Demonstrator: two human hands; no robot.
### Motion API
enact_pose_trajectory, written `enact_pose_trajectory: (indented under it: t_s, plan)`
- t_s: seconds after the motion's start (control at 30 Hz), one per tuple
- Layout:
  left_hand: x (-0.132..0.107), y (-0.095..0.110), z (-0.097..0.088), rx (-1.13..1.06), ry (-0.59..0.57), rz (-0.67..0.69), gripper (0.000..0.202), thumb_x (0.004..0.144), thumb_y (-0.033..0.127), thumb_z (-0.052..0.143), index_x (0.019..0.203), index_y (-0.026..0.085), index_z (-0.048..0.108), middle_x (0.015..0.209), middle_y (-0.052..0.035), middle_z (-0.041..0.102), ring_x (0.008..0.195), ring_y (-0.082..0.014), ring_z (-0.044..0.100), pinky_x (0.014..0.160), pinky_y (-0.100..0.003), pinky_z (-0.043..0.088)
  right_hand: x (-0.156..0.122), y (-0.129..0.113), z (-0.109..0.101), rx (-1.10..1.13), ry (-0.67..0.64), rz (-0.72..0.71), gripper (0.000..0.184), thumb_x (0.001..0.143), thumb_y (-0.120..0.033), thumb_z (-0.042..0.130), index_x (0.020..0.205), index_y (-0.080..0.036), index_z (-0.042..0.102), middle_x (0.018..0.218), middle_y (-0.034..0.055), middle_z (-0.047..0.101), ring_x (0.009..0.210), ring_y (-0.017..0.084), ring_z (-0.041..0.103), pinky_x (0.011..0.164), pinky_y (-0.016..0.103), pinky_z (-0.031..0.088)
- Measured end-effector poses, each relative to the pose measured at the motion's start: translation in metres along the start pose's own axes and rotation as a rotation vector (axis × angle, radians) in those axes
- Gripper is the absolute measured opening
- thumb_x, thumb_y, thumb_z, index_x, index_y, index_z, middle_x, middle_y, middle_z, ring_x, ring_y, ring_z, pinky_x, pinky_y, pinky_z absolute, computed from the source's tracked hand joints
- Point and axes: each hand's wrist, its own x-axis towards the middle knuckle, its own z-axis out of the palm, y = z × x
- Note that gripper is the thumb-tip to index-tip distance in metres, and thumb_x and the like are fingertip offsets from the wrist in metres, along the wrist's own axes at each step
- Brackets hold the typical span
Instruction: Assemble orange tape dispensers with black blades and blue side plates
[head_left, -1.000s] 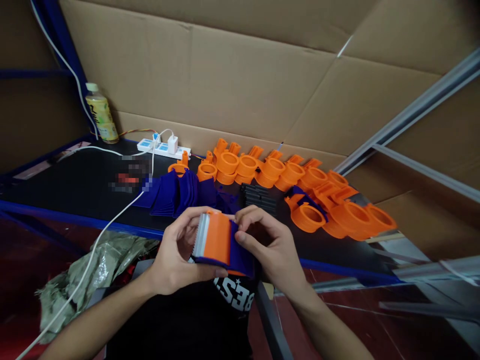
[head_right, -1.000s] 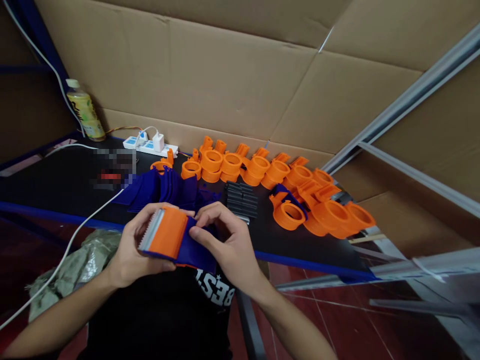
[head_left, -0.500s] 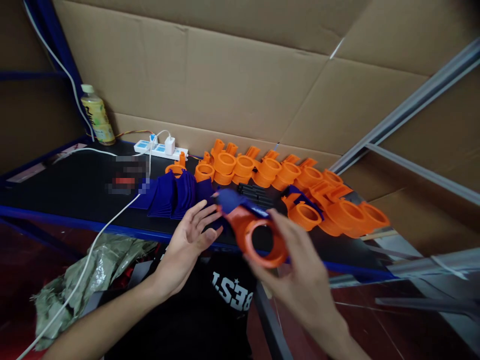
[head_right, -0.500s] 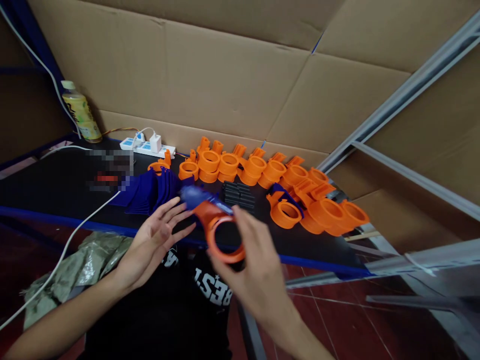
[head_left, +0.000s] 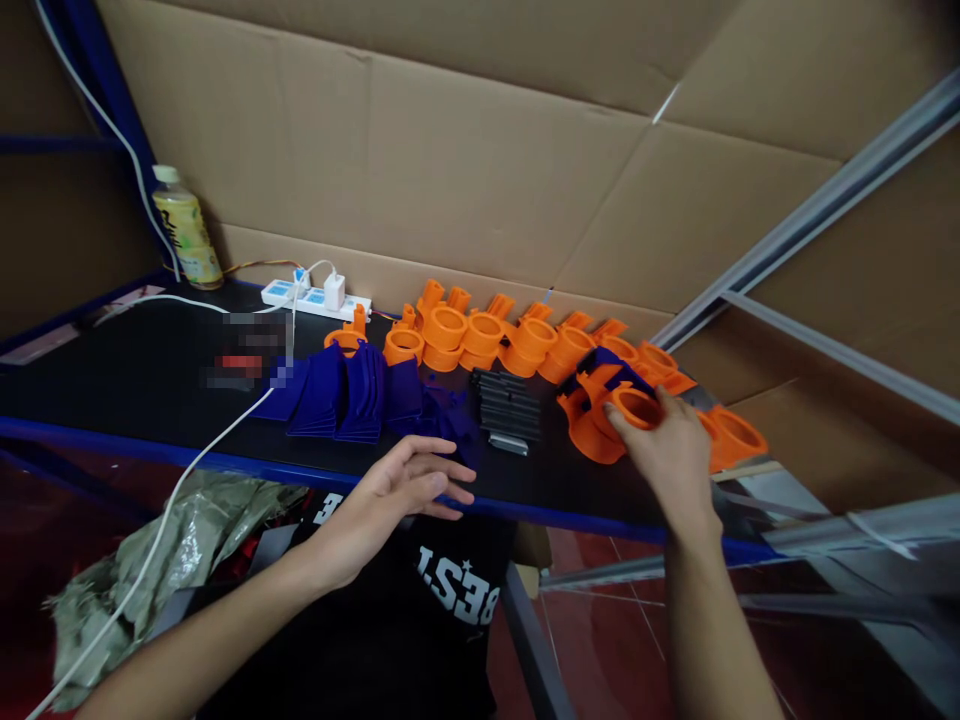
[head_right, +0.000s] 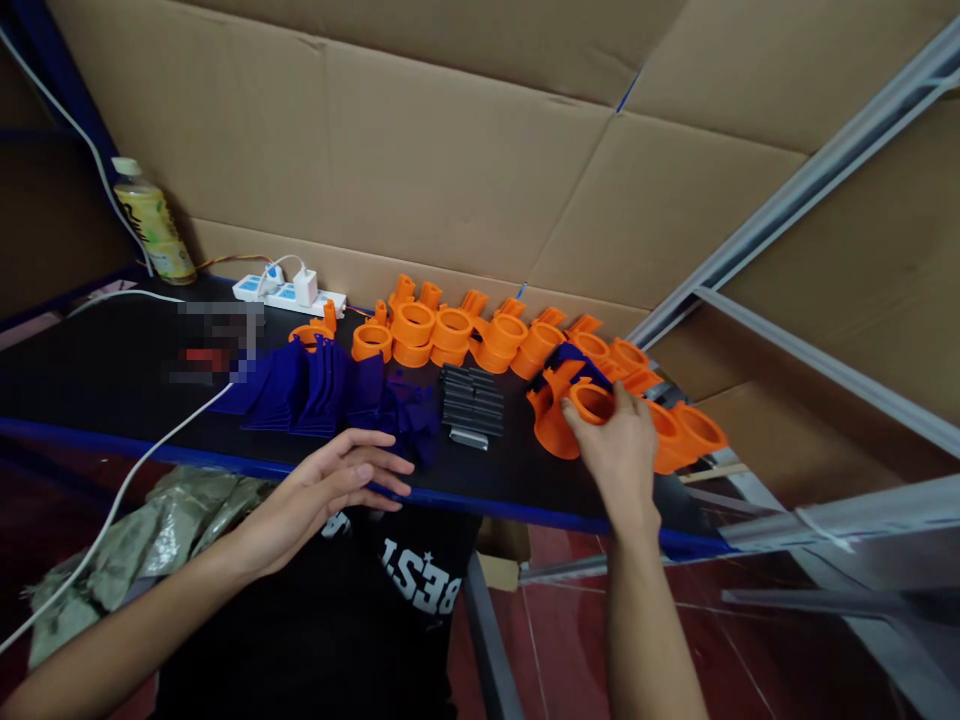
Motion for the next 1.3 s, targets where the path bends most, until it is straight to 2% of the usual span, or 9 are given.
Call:
enact_pose_trajectory:
  t_s: [0.17, 0.4, 0.67, 0.8, 0.93, 1.1, 1.3]
  plan:
    - [0.001, -0.002, -0.002, 0.008, -0.041, -0.026, 0.031, 0.094, 0.031, 0.065, 0.123, 0.019, 0.06, 0.119, -0.0141, 0.071, 0.107, -0.0284, 0.07, 0.095, -0.047, 0.053, 0.001, 0.008, 0.012, 0.015, -0.005, -0.02, 0.089, 0.082, -0.059, 0.057, 0.144, 0.004, 0.051, 0.143, 0.031, 0.052, 0.136, 0.043, 0.048, 0.112, 0.053, 0.039]
    - [0.001, -0.002, -0.003, 0.023, -0.059, -0.037, 0.03, 0.093, 0.032, 0.067, 0.12, 0.019, 0.064, 0.117, -0.014, 0.072, 0.105, -0.0282, 0.071, 0.092, -0.045, 0.054, 0.005, 0.019, 0.024, 0.045, 0.039, -0.055, 0.086, 0.081, -0.061, 0.06, 0.143, -0.002, 0.051, 0.142, 0.0286, 0.053, 0.135, 0.042, 0.048, 0.113, 0.054, 0.039]
    - [0.001, -0.001, -0.001, 0.017, -0.076, -0.042, 0.026, 0.093, 0.03, 0.066, 0.116, 0.018, 0.066, 0.111, -0.0129, 0.073, 0.101, -0.0264, 0.071, 0.09, -0.043, 0.055, 0.0, 0.015, 0.023, 0.028, 0.106, -0.082, 0.084, 0.083, -0.066, 0.059, 0.142, -0.007, 0.053, 0.135, 0.0259, 0.056, 0.128, 0.039, 0.053, 0.11, 0.052, 0.042]
    - [0.001, -0.001, -0.001, 0.034, -0.087, -0.047, 0.025, 0.094, 0.03, 0.065, 0.116, 0.018, 0.066, 0.11, -0.0128, 0.073, 0.101, -0.026, 0.071, 0.089, -0.042, 0.055, -0.002, 0.014, 0.022, 0.016, 0.157, -0.052, 0.087, 0.082, -0.069, 0.06, 0.143, -0.009, 0.052, 0.134, 0.026, 0.055, 0.125, 0.041, 0.054, 0.107, 0.055, 0.044]
    - [0.001, -0.001, -0.002, 0.047, -0.101, -0.058, 0.024, 0.095, 0.029, 0.063, 0.116, 0.018, 0.066, 0.109, -0.0129, 0.073, 0.101, -0.0256, 0.071, 0.089, -0.041, 0.055, -0.001, 0.016, 0.023, 0.008, 0.138, -0.069, 0.089, 0.083, -0.071, 0.058, 0.143, -0.006, 0.052, 0.134, 0.0291, 0.055, 0.128, 0.042, 0.052, 0.107, 0.054, 0.043]
    - [0.001, -0.003, -0.003, 0.062, -0.149, -0.073, 0.026, 0.095, 0.03, 0.064, 0.118, 0.018, 0.066, 0.111, -0.0131, 0.073, 0.102, -0.0253, 0.07, 0.09, -0.042, 0.055, -0.001, 0.018, 0.025, -0.019, 0.113, -0.077, 0.091, 0.084, -0.072, 0.056, 0.144, -0.003, 0.051, 0.139, 0.0287, 0.054, 0.133, 0.042, 0.048, 0.111, 0.056, 0.04]
    - [0.001, -0.003, -0.003, 0.063, -0.149, -0.077, 0.025, 0.093, 0.032, 0.066, 0.115, 0.019, 0.067, 0.11, -0.0122, 0.074, 0.101, -0.0252, 0.07, 0.09, -0.041, 0.054, -0.003, 0.018, 0.023, -0.028, 0.11, -0.092, 0.09, 0.084, -0.072, 0.055, 0.146, -0.007, 0.049, 0.143, 0.0263, 0.053, 0.134, 0.042, 0.047, 0.111, 0.056, 0.039]
